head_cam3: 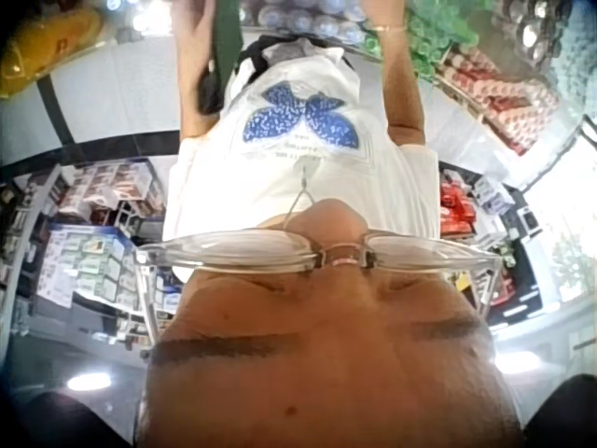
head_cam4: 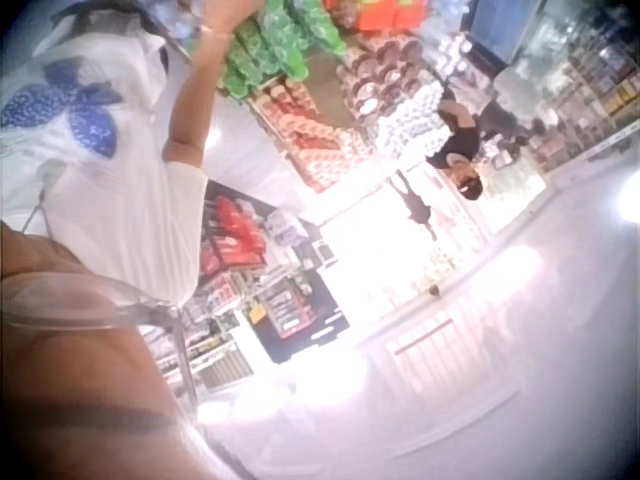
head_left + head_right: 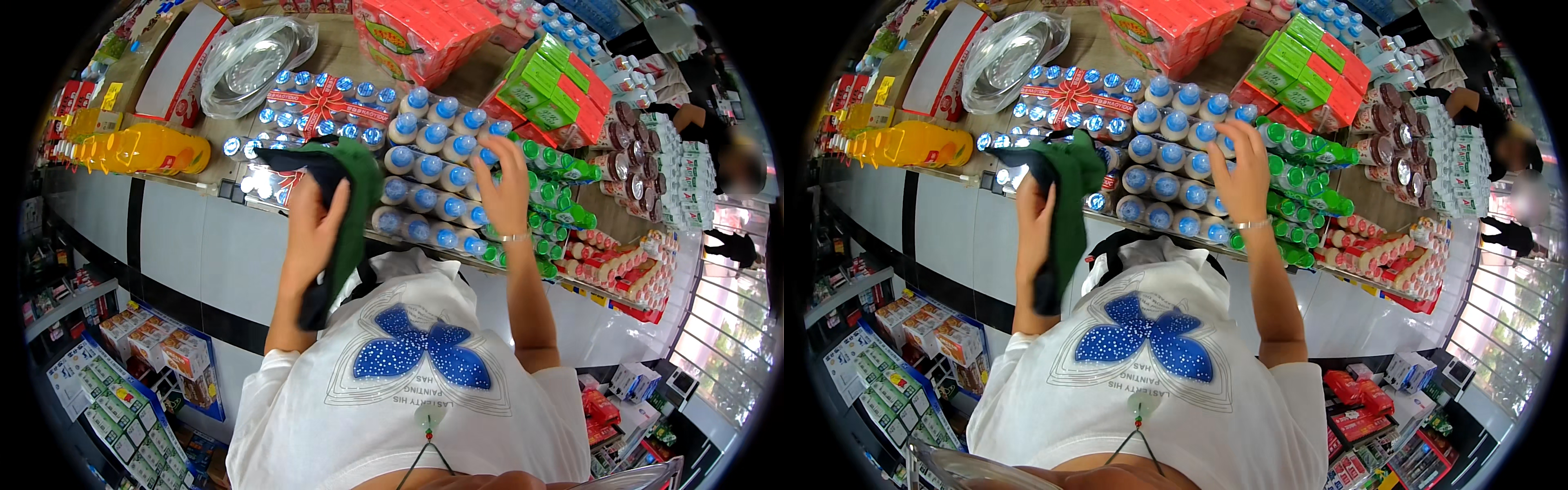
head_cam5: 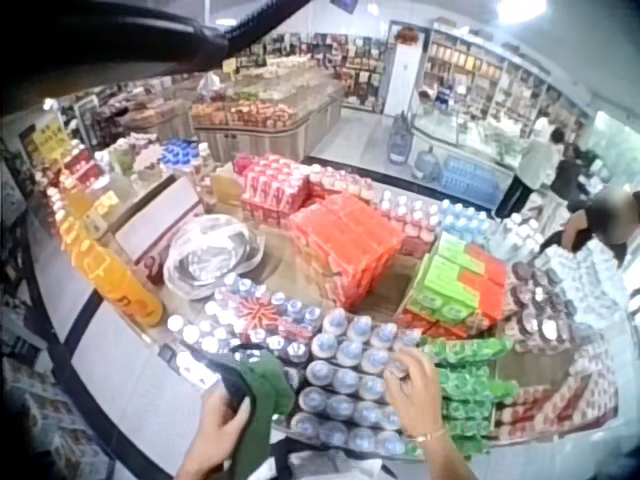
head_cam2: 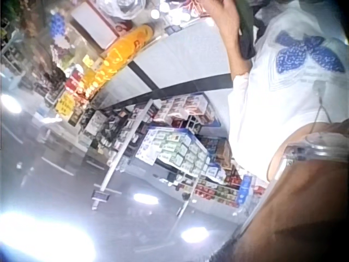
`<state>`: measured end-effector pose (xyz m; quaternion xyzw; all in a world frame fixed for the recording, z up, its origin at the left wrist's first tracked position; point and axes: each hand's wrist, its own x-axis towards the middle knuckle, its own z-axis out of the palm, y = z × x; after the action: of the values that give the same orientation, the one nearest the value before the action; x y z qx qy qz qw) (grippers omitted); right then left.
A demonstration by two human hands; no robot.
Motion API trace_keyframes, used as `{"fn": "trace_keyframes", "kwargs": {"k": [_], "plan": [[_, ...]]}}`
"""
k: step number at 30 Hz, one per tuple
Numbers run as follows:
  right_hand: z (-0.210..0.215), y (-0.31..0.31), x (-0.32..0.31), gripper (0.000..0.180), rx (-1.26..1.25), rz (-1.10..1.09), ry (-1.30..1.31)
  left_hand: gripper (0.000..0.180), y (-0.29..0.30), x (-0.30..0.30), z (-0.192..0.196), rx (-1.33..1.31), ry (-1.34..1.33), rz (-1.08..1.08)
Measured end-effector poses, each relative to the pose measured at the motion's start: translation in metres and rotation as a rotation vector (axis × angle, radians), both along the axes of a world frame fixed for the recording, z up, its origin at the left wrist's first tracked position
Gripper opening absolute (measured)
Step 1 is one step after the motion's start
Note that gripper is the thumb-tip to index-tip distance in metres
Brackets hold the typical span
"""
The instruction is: The person organizes various packs of yogurt, water, and juice bottles on a store shelf, picking up individual items and clusters and repositioning them.
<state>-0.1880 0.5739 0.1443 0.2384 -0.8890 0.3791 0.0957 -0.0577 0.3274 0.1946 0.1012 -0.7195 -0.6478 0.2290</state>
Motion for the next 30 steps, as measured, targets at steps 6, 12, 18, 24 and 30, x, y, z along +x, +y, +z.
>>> {"fn": "trace_keyframes", "kwargs": {"k": [6,12,18,24,30], "plan": [[-0.012,0.014,0.072,0.041,0.097,-0.144,0.010,0.025,0.056,-0.093,0.002,-0.837,0.094,-0.300],[-0.037,0.013,0.086,0.047,0.105,-0.123,-0.007,0.034,0.091,-0.139,-0.079,-1.287,0.002,-0.192],[-0.039,0.014,0.084,0.048,0.013,-0.126,0.040,0.020,0.091,-0.149,-0.079,-1.259,0.140,-0.221],[-0.050,0.017,0.080,0.046,-0.057,-0.113,0.050,0.023,0.094,-0.129,-0.025,-0.220,-0.021,-0.372],[-0.087,0.024,0.080,0.046,-0.304,-0.107,-0.156,0.023,0.093,-0.057,-0.021,-0.737,0.061,-0.526]]}}
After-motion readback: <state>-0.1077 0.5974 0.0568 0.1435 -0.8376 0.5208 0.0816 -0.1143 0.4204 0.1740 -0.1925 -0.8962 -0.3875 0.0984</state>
